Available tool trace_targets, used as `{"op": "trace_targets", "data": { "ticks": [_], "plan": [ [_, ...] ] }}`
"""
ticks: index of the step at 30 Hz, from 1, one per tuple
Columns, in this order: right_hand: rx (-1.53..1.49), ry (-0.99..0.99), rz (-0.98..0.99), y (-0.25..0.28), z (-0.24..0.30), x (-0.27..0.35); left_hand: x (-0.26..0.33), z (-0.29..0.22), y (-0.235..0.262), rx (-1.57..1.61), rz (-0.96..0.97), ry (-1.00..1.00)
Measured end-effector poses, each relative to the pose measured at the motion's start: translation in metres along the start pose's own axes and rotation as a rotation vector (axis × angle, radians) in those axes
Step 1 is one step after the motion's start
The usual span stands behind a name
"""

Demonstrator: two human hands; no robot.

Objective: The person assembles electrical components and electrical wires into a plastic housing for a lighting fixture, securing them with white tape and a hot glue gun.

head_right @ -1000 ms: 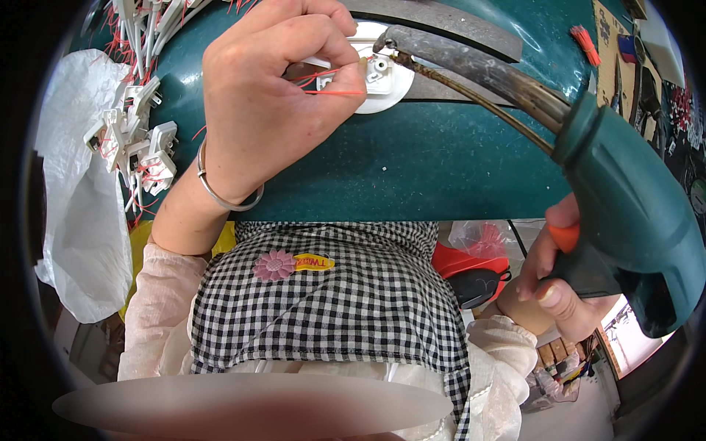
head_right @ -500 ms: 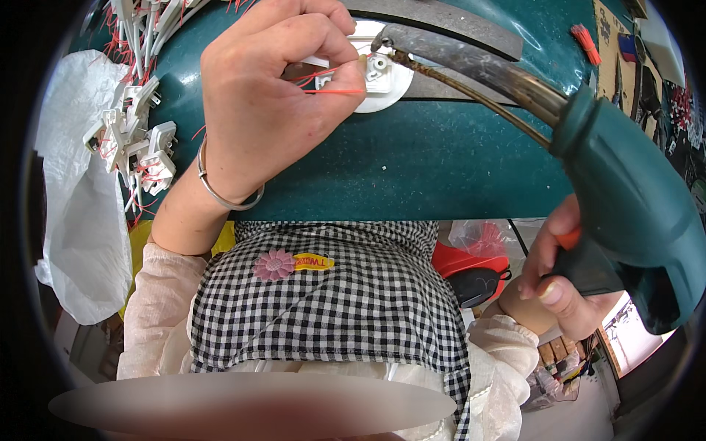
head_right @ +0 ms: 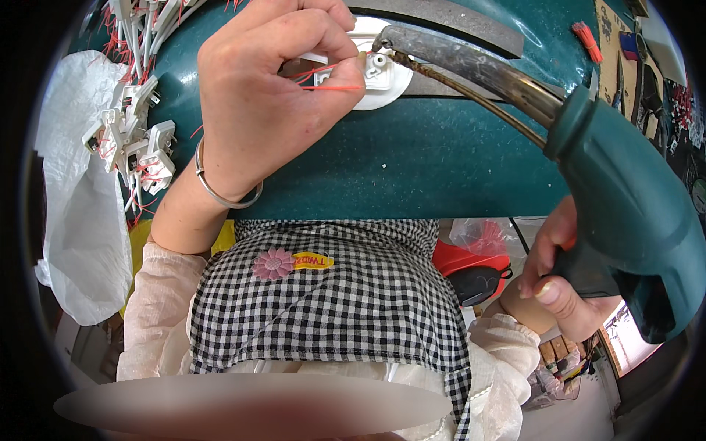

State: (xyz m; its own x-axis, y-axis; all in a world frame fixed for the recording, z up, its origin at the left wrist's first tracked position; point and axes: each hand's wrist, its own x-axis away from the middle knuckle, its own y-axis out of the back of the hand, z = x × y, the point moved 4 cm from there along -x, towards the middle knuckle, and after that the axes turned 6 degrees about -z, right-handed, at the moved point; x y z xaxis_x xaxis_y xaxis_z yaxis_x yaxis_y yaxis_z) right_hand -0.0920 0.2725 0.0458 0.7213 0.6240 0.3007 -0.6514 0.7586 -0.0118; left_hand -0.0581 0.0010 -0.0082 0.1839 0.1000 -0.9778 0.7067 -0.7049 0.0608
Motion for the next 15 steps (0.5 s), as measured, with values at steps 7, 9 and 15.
{"op": "trace_targets", "data": {
  "ticks": [7, 9, 15],
  "plan": [
    [0.062, -0.050, 0.053, 0.002, 0.003, -0.003, -0.014, -0.006, 0.000, -0.302, 0.610, 0.494],
    [0.122, 0.028, 0.036, 0.004, 0.002, -0.001, -0.004, -0.001, 0.001, -0.010, 0.005, -0.008],
    [0.080, 0.073, 0.000, 0.008, -0.003, 0.004, -0.034, -0.008, -0.017, -0.467, 0.964, 1.060]
  ]
}}
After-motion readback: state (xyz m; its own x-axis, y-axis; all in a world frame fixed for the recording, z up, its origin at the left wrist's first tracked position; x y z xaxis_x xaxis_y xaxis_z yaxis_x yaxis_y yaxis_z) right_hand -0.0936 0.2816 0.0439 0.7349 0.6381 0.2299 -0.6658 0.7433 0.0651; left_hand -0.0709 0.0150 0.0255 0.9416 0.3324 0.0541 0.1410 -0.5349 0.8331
